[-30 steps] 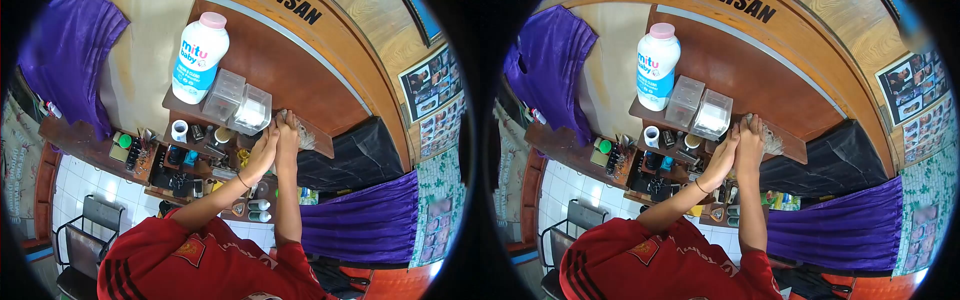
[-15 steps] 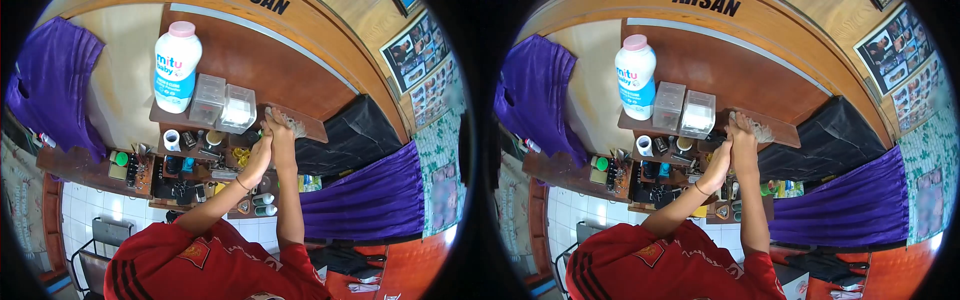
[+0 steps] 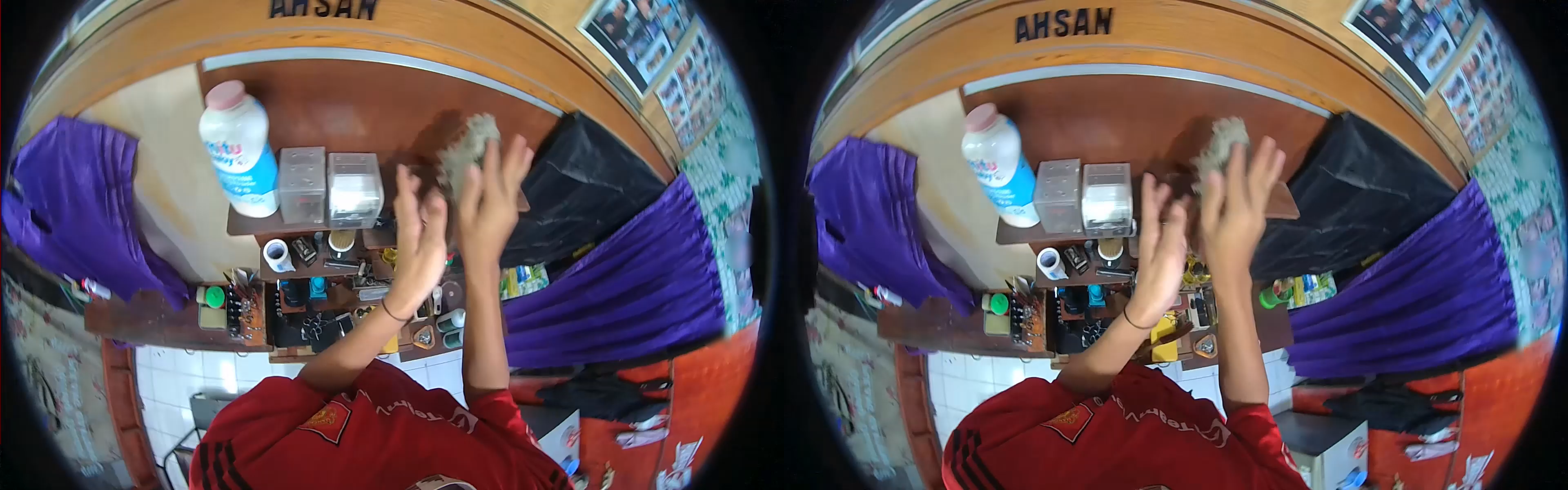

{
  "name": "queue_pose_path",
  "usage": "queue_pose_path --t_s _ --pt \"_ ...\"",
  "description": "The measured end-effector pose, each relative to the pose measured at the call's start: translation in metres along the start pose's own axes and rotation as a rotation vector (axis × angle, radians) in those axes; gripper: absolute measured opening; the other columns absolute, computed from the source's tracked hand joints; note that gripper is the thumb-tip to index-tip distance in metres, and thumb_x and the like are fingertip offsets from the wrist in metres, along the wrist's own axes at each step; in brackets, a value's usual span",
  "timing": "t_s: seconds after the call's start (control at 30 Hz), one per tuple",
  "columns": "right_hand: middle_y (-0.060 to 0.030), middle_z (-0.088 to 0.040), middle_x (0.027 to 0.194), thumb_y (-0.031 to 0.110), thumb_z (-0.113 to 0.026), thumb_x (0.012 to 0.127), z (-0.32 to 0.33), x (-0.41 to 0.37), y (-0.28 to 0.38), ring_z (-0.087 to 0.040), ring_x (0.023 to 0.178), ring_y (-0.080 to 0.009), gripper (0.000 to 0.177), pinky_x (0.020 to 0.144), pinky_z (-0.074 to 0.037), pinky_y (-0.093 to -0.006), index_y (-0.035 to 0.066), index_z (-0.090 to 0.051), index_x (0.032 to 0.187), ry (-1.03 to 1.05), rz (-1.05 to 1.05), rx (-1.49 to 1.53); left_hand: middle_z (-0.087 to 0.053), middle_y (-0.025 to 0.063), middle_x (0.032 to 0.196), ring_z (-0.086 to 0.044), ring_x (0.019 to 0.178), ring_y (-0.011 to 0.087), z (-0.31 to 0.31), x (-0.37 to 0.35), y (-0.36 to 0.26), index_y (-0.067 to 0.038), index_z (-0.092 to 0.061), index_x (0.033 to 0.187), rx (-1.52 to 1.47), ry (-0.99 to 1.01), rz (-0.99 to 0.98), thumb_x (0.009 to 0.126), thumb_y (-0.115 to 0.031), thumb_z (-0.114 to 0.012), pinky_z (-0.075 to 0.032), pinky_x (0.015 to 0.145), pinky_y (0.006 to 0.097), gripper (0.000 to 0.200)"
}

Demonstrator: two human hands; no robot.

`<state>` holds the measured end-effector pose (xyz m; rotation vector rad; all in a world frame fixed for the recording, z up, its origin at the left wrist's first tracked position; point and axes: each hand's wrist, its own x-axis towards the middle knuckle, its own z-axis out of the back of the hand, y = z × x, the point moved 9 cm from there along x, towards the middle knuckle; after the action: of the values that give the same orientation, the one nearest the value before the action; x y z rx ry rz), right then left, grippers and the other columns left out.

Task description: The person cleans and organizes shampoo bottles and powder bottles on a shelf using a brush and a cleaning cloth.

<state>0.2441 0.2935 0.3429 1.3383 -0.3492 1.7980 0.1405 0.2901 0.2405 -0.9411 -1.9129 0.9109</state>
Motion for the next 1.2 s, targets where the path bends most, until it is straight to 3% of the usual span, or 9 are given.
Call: queue_pose_path --t_s 0.07,0.1,0.23,0.53,0.7,0.87,0.97,1.07,1.2 --pt "-0.0266 -0.037 0.150 0.023 -0.059 0.094 -0.042 -0.013 -0.019 -0.029 0.142 -0.0460 0.052 0.111 -0.022 -0.0641 -0.004 -0.049 0.137 0.212 0.017 -0.237 -0.026 0.0265 0.153 -0.033 0.140 0.0358 -0.004 0.007 -0.014 0.002 -0.016 0.153 0.131 0.028 -0.034 0.105 -0.034 -0.042 -0.026 0.116 0.0393 0.065" --pt "-0.0236 -0.041 0.149 0.023 -0.059 0.090 -0.073 -0.035 -0.031 -0.034 0.141 -0.0396 0.051 0.111 -0.026 -0.0612 -0.003 -0.053 0.133 0.620 0.058 -0.234 -0.028 0.0302 0.153 -0.032 0.141 0.0418 -0.006 0.011 -0.005 0.004 -0.027 0.150 0.389 0.119 -0.146 0.106 -0.030 -0.041 -0.026 0.116 0.0406 0.058" --pt "-0.0165 -0.066 0.118 0.020 -0.054 0.088 -0.081 -0.050 -0.028 -0.057 0.121 -0.0308 0.035 0.108 -0.038 -0.0453 0.000 -0.065 0.114 0.294 0.127 -0.139 -0.033 0.0272 0.153 -0.037 0.139 0.0404 -0.011 0.007 0.005 0.006 -0.041 0.142 0.622 0.149 -0.189 0.107 -0.030 -0.032 -0.030 0.114 0.0406 0.052" --pt "-0.0206 -0.069 0.095 0.020 -0.056 0.093 -0.015 -0.034 -0.151 -0.065 0.091 -0.0384 0.027 0.083 -0.051 -0.0465 -0.002 -0.069 0.085 0.106 -0.169 -0.271 -0.043 0.0367 0.139 -0.039 0.135 0.0476 -0.036 0.002 0.016 0.016 -0.043 0.135 1.098 0.310 -0.453 0.093 -0.004 -0.052 -0.039 0.109 0.0494 0.047" --pt "-0.0219 -0.068 0.073 0.029 -0.059 0.085 -0.058 -0.036 -0.143 -0.068 0.073 -0.0380 0.030 0.078 -0.052 -0.0476 0.003 -0.072 0.080 0.370 -0.163 -0.284 -0.049 0.0320 0.137 -0.044 0.133 0.0436 -0.034 0.004 0.016 0.012 -0.052 0.129 1.171 0.369 -0.492 0.077 0.012 -0.053 -0.041 0.109 0.0457 0.052" --pt "-0.0206 -0.069 0.099 0.021 -0.055 0.088 -0.043 -0.035 -0.078 -0.066 0.095 -0.0379 0.026 0.088 -0.050 -0.0478 -0.001 -0.068 0.094 0.317 0.090 0.146 -0.053 0.0286 0.134 -0.047 0.130 0.0442 -0.031 0.005 0.011 0.007 -0.053 0.127 1.055 0.323 -0.473 0.090 0.005 -0.049 -0.039 0.108 0.0481 0.037" --pt "-0.0241 -0.067 0.098 0.022 -0.051 0.092 -0.045 -0.044 -0.180 -0.066 0.087 -0.0411 0.028 0.078 -0.054 -0.0483 0.000 -0.068 0.094 0.476 -0.311 -0.121 -0.055 0.0247 0.134 -0.048 0.130 0.0411 -0.027 0.008 0.009 0.004 -0.058 0.125 1.067 0.301 -0.484 0.093 0.002 -0.050 -0.042 0.106 0.0465 0.033" --pt "-0.0213 -0.069 0.080 0.031 -0.055 0.090 -0.016 -0.019 -0.196 -0.068 0.071 -0.0420 0.035 0.068 -0.056 -0.0492 0.001 -0.070 0.080 0.124 -0.082 -0.209 -0.058 0.0266 0.130 -0.050 0.128 0.0406 -0.026 0.011 0.010 0.009 -0.062 0.119 1.036 0.309 -0.446 0.094 0.002 -0.049 -0.042 0.106 0.0456 0.029" --pt "-0.0228 -0.068 0.095 0.025 -0.061 0.084 -0.050 -0.037 -0.165 -0.067 0.087 -0.0381 0.027 0.080 -0.053 -0.0474 0.000 -0.070 0.081 0.550 -0.212 -0.276 -0.057 0.0267 0.131 -0.050 0.128 0.0409 -0.029 0.009 0.009 0.008 -0.061 0.120 1.058 0.311 -0.437 0.094 0.001 -0.049 -0.043 0.106 0.0458 0.029"
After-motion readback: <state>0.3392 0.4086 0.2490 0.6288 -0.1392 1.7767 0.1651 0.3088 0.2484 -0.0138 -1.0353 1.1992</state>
